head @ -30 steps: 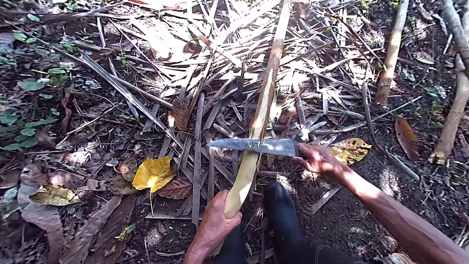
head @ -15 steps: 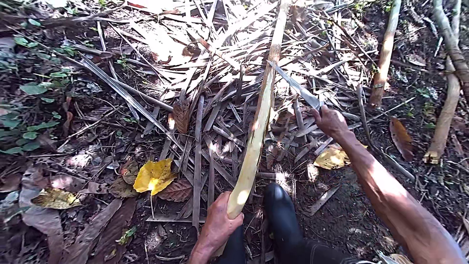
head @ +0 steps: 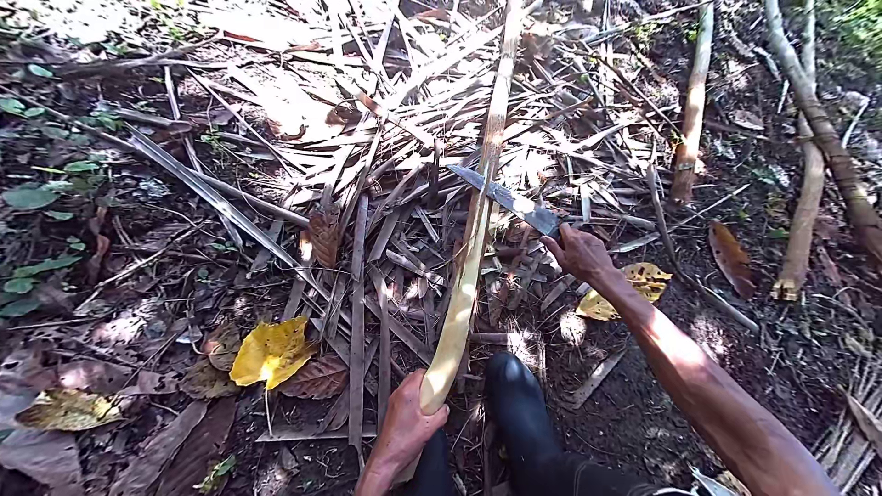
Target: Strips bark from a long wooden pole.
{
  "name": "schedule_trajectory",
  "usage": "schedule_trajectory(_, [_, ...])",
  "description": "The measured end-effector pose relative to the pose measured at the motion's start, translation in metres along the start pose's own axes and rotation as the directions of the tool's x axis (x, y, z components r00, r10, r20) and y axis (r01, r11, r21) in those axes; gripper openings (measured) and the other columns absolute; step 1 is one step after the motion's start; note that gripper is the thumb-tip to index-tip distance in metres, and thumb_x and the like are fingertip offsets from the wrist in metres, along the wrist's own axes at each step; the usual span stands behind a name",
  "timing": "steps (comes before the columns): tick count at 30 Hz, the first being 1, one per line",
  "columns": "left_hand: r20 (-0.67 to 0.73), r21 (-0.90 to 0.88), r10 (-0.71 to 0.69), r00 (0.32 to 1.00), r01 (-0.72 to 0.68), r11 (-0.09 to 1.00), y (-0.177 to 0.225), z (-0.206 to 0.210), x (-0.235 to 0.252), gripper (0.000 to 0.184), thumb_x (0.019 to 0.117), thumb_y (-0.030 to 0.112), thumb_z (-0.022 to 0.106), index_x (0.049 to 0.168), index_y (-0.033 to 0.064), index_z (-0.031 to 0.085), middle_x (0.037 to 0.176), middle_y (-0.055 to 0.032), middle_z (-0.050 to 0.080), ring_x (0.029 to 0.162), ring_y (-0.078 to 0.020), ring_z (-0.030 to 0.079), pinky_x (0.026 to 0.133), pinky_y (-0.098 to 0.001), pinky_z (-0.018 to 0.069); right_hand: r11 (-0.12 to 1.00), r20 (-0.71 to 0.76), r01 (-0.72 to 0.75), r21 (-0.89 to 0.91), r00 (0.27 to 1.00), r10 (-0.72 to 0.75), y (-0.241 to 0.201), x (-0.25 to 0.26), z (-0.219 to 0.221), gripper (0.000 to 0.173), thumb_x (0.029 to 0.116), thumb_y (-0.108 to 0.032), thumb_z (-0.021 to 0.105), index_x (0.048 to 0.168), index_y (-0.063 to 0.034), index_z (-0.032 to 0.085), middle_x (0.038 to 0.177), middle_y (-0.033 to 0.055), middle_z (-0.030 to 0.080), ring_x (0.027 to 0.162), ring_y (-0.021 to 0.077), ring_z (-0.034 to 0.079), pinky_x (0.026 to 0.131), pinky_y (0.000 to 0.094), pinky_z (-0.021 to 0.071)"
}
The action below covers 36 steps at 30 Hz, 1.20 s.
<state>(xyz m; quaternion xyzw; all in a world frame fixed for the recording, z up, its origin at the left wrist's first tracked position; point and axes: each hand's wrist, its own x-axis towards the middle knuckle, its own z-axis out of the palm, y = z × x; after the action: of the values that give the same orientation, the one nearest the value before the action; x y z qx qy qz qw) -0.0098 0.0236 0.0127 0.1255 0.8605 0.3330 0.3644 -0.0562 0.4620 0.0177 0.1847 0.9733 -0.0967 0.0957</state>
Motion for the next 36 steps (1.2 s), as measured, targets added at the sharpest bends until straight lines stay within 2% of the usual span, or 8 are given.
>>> schedule_trajectory(6, [0.026, -0.048, 0.005, 1.0, -0.004, 0.999, -0.007, -0.003, 0.003, 0.063, 0.0679, 0.037, 0.084, 0.119, 0.0024, 0.068, 0.106, -0.0127, 0.07, 0.096, -0.025, 0.069, 0.089, -0.0481, 0.0558, 0.802, 0.079, -0.527, 0.28, 0.845, 0.528, -0.004, 0.048, -0.026, 0.067, 0.1081, -0.054, 0.038, 0.122, 0.0064, 0.062, 0.118, 0.0311, 0.066, 0.116, 0.0468, 0.064, 0.097, 0.0642, 0.0486])
schedule_trajectory(9, [0.154, -0.309, -0.013, 0.988, 0.061, 0.949, -0.027, -0.005, 0.015, 0.072, 0.0626, 0.046, 0.086, 0.121, 0.0085, 0.066, 0.1, -0.0045, 0.071, 0.087, -0.0152, 0.07, 0.079, -0.038, 0.0606, 0.879, 0.017, -0.352, 0.322, 0.93, 0.366, 0.016, 0.026, -0.022, 0.065, 0.1067, -0.054, 0.044, 0.114, 0.0081, 0.062, 0.104, 0.0319, 0.066, 0.101, 0.049, 0.065, 0.088, 0.0674, 0.0486])
schedule_trajectory(14, [0.365, -0.558, -0.029, 0.93, 0.244, 0.793, -0.034, -0.007, 0.017, 0.074, 0.0692, 0.032, 0.085, 0.131, 0.0067, 0.054, 0.099, -0.0105, 0.072, 0.076, -0.024, 0.074, 0.068, -0.0405, 0.0651, 0.935, -0.043, 0.105, 0.339, 0.994, -0.096, -0.004, -0.068, -0.019, 0.046, 0.1044, -0.047, 0.055, 0.112, -0.0021, 0.062, 0.075, 0.0148, 0.061, 0.062, 0.0308, 0.062, 0.057, 0.0546, 0.0532])
schedule_trajectory(22, [0.301, -0.571, -0.015, 0.953, 0.193, 0.798, -0.034, -0.003, 0.014, 0.064, 0.0708, 0.03, 0.083, 0.125, 0.0045, 0.062, 0.089, -0.0062, 0.073, 0.07, -0.0182, 0.072, 0.065, -0.0354, 0.0636, 0.961, 0.344, 0.21, 0.179, 0.902, -0.261, -0.042, -0.171, 0.019, 0.069, 0.1008, -0.066, 0.042, 0.118, -0.0035, 0.064, 0.095, 0.0178, 0.07, 0.082, 0.0368, 0.071, 0.068, 0.058, 0.0563])
schedule_trajectory(25, [0.288, -0.591, -0.005, 0.958, 0.182, 0.786, -0.035, 0.0, 0.014, 0.061, 0.0704, 0.028, 0.084, 0.123, 0.0049, 0.063, 0.091, -0.0054, 0.073, 0.072, -0.0175, 0.072, 0.066, -0.0348, 0.0634, 0.918, 0.211, 0.369, 0.145, 0.895, -0.393, -0.043, -0.192, 0.036, 0.065, 0.1011, -0.064, 0.045, 0.107, -0.0026, 0.066, 0.081, 0.0155, 0.067, 0.063, 0.0326, 0.069, 0.051, 0.0503, 0.0547])
schedule_trajectory(29, [0.289, -0.574, -0.003, 0.957, 0.176, 0.8, -0.036, -0.001, 0.014, 0.061, 0.0716, 0.027, 0.083, 0.124, 0.0047, 0.062, 0.093, -0.0057, 0.073, 0.075, -0.0181, 0.072, 0.068, -0.0355, 0.0638, 0.967, 0.242, 0.234, 0.096, 0.937, -0.251, -0.033, -0.158, 0.034, 0.066, 0.1028, -0.062, 0.04, 0.111, -0.0021, 0.065, 0.092, 0.0193, 0.069, 0.079, 0.0393, 0.071, 0.065, 0.0588, 0.0567])
schedule_trajectory(32, [0.29, -0.569, -0.011, 0.957, 0.181, 0.802, -0.033, -0.001, 0.015, 0.059, 0.0722, 0.025, 0.083, 0.124, 0.0055, 0.062, 0.093, -0.0056, 0.073, 0.073, -0.0177, 0.072, 0.067, -0.0352, 0.0638, 0.969, 0.019, 0.211, 0.131, 0.976, -0.215, -0.012, -0.127, 0.03, 0.053, 0.1038, -0.051, 0.048, 0.102, -0.0016, 0.065, 0.072, 0.015, 0.063, 0.064, 0.0348, 0.066, 0.056, 0.0553, 0.054])
schedule_trajectory(36, [0.274, -0.572, -0.005, 0.962, 0.167, 0.803, -0.033, 0.0, 0.015, 0.057, 0.0708, 0.025, 0.083, 0.121, 0.0046, 0.064, 0.094, -0.0061, 0.073, 0.076, -0.0175, 0.072, 0.07, -0.036, 0.0634, 0.941, 0.307, 0.318, 0.119, 0.889, -0.34, -0.028, -0.143, 0.015, 0.067, 0.1025, -0.064, 0.04, 0.111, -0.0019, 0.064, 0.088, 0.0184, 0.069, 0.077, 0.0383, 0.07, 0.065, 0.0588, 0.0559])
